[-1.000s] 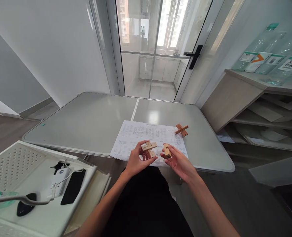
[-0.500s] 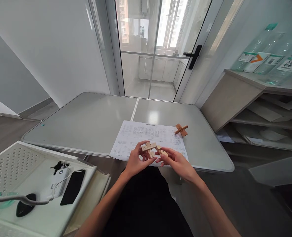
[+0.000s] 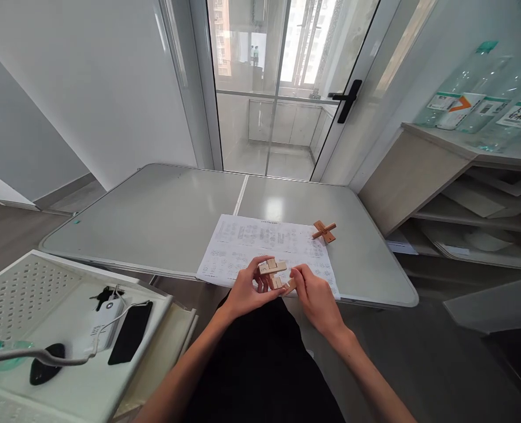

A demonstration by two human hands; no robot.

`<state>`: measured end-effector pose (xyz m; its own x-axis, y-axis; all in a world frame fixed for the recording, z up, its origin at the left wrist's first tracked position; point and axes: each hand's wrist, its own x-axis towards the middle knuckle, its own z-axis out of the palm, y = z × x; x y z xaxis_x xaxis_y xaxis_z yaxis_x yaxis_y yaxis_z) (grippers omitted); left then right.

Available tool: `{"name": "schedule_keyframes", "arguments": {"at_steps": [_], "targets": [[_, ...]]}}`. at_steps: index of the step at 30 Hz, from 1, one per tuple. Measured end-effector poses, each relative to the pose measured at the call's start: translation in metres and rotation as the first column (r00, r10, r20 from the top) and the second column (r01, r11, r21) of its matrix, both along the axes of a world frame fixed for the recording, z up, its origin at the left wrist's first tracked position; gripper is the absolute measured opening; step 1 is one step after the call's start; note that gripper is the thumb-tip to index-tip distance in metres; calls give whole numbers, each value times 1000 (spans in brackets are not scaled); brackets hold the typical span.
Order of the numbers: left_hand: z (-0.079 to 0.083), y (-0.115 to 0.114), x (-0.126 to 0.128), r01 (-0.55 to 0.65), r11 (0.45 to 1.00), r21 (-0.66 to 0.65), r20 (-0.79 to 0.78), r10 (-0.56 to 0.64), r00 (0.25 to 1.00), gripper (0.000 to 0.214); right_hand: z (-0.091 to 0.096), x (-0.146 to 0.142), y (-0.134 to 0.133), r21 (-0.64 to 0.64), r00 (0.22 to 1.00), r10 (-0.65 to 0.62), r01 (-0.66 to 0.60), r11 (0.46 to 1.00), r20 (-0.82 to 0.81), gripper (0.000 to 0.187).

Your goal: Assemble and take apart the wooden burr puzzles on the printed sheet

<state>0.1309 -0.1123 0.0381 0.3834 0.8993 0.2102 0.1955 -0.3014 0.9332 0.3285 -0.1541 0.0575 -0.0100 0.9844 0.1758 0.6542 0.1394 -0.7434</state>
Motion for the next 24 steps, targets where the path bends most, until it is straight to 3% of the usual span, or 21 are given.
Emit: {"name": "schedule_keyframes", "arguments": {"at_steps": [3, 7, 10, 15, 24], "targets": [[-2, 1, 0, 1, 1000, 9, -6, -1, 1000, 67, 0, 0, -2, 26, 999, 26, -27, 999, 38, 36], [-4, 2, 0, -4, 1000, 11, -26, 4, 1000, 67, 8, 1, -6, 47, 984, 171, -173, 984, 40, 27], [-5, 2, 0, 11, 1000, 0, -40, -11, 999, 66, 9, 4, -7, 60, 965, 255, -258, 964, 63, 30], [-4, 3, -2, 27, 999, -18, -65, -28, 998, 68, 1, 12, -3, 105, 970, 224, -234, 967, 100, 28], [2, 3, -2, 91, 996, 13, -128, -89, 988, 67, 4, 16, 0, 200, 943, 300, -325, 924, 146, 26]]}}
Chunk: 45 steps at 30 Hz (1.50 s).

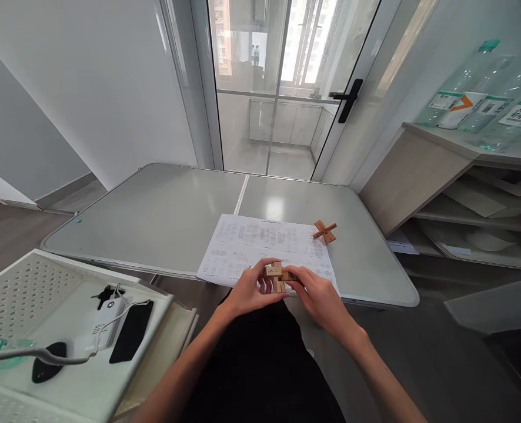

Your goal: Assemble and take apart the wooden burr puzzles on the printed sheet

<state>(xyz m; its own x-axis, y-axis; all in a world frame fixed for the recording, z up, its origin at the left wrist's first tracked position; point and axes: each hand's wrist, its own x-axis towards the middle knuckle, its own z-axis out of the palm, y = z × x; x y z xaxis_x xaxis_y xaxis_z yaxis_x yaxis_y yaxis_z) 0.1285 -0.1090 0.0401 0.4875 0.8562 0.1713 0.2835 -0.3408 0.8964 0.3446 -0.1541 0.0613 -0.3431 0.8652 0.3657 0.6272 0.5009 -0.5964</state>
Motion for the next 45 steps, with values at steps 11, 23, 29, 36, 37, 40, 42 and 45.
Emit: {"name": "schedule_keyframes", "arguments": {"at_steps": [11, 23, 29, 36, 37, 40, 42, 45], "targets": [[-1, 3, 1, 13, 997, 73, -35, -11, 999, 69, 6, 4, 0, -64, 999, 19, -16, 998, 37, 30], [3, 0, 4, -4, 992, 129, 20, 1, 1000, 65, 16, -1, -4, -152, 987, 81, -101, 983, -136, 30], [4, -2, 2, -16, 999, 28, 133, 12, 991, 70, 8, 3, 0, -233, 971, -117, 67, 970, -210, 35], [8, -3, 1, 8, 995, 98, 141, -22, 990, 70, 8, -2, 3, -323, 978, -52, -16, 946, -202, 37], [8, -3, 0, 9, 992, 122, 134, -26, 991, 69, 8, -2, 3, -357, 973, -44, -41, 933, -227, 39], [9, -3, -2, 42, 987, 157, 114, -61, 992, 67, 6, -1, 3, -460, 951, -28, -123, 879, -309, 45], [8, -3, -3, 63, 986, 156, 93, -78, 993, 68, 4, 0, 4, -508, 932, -33, -167, 845, -360, 47], [5, 0, -2, 69, 989, 128, 65, -78, 995, 74, -2, 0, 8, -557, 879, -100, -203, 805, -466, 51]]}}
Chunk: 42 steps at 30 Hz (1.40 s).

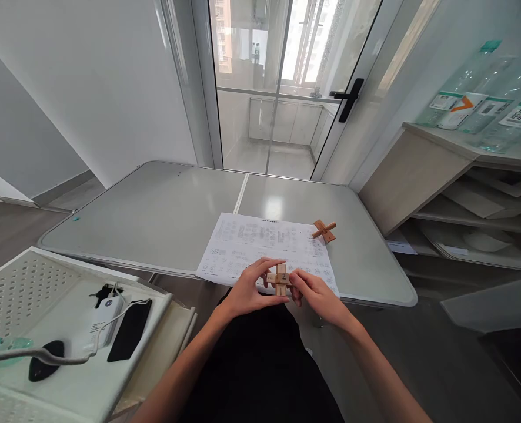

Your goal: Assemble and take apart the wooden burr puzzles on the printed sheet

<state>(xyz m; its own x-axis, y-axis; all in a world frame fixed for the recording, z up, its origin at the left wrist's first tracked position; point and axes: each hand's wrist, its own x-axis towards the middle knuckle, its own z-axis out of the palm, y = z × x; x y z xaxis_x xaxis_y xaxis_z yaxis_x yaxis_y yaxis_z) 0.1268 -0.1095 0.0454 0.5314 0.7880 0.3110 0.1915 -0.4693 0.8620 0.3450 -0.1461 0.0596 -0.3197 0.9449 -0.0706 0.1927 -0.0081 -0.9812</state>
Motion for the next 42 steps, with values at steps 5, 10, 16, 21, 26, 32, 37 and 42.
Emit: {"name": "schedule_keyframes", "arguments": {"at_steps": [5, 10, 16, 21, 26, 32, 37, 42], "targets": [[-13, 17, -6, -93, 995, -21, 2, 93, 996, 69, -20, 7, 16, -214, 907, -313, 259, 942, -281, 53], [-30, 54, -45, -307, 929, 206, -194, 346, 918, 45, -49, 34, 37, -376, 732, -551, 417, 827, -400, 41], [-52, 97, -109, -461, 796, 391, -372, 595, 712, 49, -64, 62, 52, -492, 593, -653, 438, 752, -471, 30], [-60, 112, -132, -491, 792, 362, -437, 610, 661, 59, -64, 72, 64, -537, 532, -687, 434, 723, -495, 25], [-59, 111, -132, -481, 806, 345, -440, 591, 676, 62, -64, 77, 74, -551, 534, -693, 429, 716, -485, 23], [-60, 107, -132, -488, 802, 346, -450, 598, 663, 62, -73, 70, 69, -461, 601, -665, 483, 744, -444, 34], [-60, 106, -132, -477, 804, 354, -454, 594, 665, 59, -79, 45, 60, -279, 726, -578, 507, 816, -372, 51], [-59, 105, -132, -479, 807, 346, -440, 591, 677, 55, -82, 22, 63, -42, 848, -478, 482, 875, -230, 54]]}}
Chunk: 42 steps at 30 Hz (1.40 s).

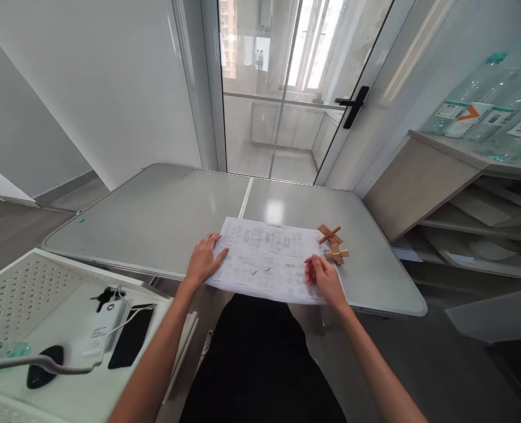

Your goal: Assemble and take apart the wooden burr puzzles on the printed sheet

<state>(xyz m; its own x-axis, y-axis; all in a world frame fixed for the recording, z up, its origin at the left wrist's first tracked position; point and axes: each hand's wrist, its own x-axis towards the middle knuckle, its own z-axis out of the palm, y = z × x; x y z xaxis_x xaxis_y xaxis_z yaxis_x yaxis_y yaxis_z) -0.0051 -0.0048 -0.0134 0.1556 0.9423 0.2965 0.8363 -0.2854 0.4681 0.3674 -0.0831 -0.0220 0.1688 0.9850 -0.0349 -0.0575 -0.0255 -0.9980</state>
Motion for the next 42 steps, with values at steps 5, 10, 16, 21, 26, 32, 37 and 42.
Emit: {"name": "schedule_keyframes", "arguments": {"at_steps": [5, 10, 16, 21, 26, 32, 37, 42], "targets": [[-2, -1, 0, -13, 1000, 9, 15, 12, 1000, 53, -6, -2, 2, 58, 983, 15, -26, 998, 185, 51], [-4, 0, -2, -15, 1000, 15, 38, 14, 999, 51, -11, 2, 2, 80, 970, 9, -30, 996, 244, 52], [-3, 0, -3, 9, 1000, 29, 56, -10, 998, 49, -12, 1, 3, 93, 966, 6, -31, 995, 259, 50], [1, -2, -3, -2, 1000, 7, 61, 2, 998, 47, -12, 1, 2, 97, 966, -6, -20, 995, 257, 50], [0, -1, -5, 3, 1000, 7, 61, -3, 998, 45, -14, 0, 3, 103, 968, -23, -3, 995, 251, 52], [0, -2, -6, 14, 1000, 7, 66, -15, 998, 43, -15, -1, 2, 111, 972, -32, 6, 994, 232, 52], [2, -3, -5, 16, 1000, -3, 76, -16, 997, 40, -15, -1, 2, 113, 975, -30, 5, 994, 222, 53], [2, -3, -5, 20, 1000, 6, 78, -21, 997, 38, -16, 0, 2, 114, 973, -31, 5, 993, 227, 53]]}}
